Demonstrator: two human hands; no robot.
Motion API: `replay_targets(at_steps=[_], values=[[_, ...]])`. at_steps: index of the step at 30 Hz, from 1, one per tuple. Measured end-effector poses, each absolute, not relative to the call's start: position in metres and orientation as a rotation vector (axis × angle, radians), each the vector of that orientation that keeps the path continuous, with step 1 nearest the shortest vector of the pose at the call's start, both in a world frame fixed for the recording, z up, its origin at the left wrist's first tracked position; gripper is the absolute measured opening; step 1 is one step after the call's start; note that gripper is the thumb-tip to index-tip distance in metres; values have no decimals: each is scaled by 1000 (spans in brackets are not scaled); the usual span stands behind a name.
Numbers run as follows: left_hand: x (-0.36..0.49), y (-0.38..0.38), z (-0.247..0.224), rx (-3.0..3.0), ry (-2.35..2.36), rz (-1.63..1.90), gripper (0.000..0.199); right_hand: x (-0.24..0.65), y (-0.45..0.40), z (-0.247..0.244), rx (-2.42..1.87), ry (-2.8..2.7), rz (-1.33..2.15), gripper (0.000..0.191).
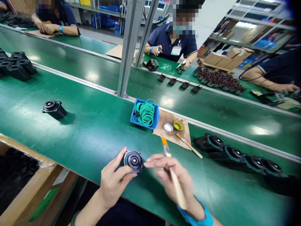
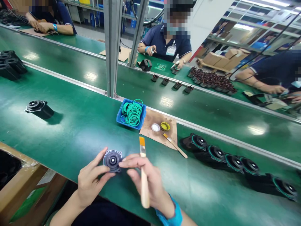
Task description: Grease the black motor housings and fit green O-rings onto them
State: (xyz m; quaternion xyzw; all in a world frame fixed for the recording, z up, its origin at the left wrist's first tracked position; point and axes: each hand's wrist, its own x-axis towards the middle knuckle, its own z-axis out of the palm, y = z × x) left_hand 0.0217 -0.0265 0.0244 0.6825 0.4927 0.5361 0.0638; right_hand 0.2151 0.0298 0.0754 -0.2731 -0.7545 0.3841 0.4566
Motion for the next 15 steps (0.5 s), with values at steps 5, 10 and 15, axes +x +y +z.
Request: replay_targets(at_steps=[5,10,15], values=[[20,-27,26,1905,1629,1519,62,222,27,106,-781,-1586,1338,48],[19,-25,26,1894,1615,1337,62,224,29,112,-993,-1650,1336,45],[19,-25,23,1822,1607,1323,63,221,27,107,-1129,-1538,1615,47]])
